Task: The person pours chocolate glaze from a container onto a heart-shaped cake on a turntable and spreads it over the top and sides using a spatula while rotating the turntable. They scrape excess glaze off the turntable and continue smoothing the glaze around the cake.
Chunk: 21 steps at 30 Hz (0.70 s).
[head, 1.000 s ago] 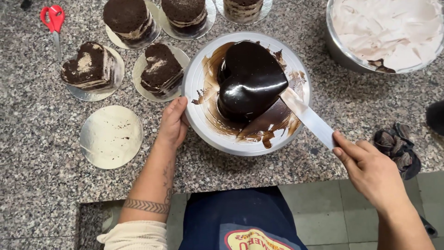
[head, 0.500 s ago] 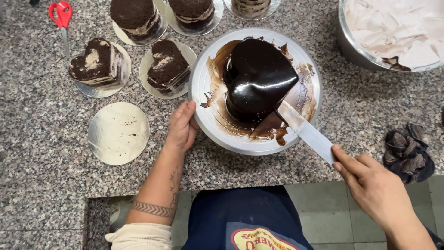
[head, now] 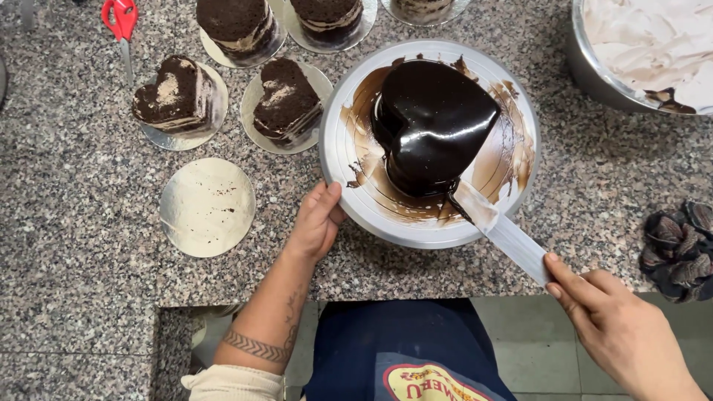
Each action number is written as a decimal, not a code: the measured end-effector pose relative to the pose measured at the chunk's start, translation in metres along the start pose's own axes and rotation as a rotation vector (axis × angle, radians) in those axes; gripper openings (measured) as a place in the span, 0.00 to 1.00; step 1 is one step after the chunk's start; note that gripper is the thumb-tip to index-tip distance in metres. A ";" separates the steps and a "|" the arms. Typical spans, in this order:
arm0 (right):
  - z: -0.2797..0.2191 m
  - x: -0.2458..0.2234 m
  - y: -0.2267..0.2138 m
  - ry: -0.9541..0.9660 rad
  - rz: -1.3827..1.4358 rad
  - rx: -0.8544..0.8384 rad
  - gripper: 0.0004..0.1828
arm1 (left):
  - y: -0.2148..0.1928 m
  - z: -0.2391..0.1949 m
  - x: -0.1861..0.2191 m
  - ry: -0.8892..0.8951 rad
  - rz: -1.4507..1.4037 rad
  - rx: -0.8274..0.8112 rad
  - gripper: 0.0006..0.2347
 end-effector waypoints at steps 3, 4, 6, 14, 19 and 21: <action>-0.003 0.006 0.007 -0.010 0.008 -0.015 0.31 | 0.000 -0.009 -0.008 -0.033 0.018 0.001 0.19; -0.004 0.009 0.011 0.009 -0.036 -0.043 0.30 | -0.001 -0.013 -0.011 -0.045 0.018 -0.016 0.18; -0.006 0.012 0.017 0.026 -0.083 -0.073 0.30 | 0.002 -0.019 -0.015 -0.058 0.018 -0.033 0.18; -0.011 0.020 0.024 0.052 -0.104 -0.029 0.29 | 0.023 -0.043 -0.036 -0.165 0.000 -0.153 0.15; -0.011 0.026 0.026 0.071 -0.013 -0.003 0.28 | 0.037 -0.051 -0.054 -0.211 0.103 -0.227 0.16; -0.011 0.029 0.029 0.075 -0.043 -0.017 0.29 | 0.045 -0.052 -0.060 -0.215 0.153 -0.259 0.16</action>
Point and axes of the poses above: each hand's wrist, its own z-axis towards the middle knuckle, its own y-axis out of the palm, x = y × z, the point moved 3 cm from there along z, towards the middle knuckle, and after that the axes turned 5 degrees about y, right-handed, at the moved point
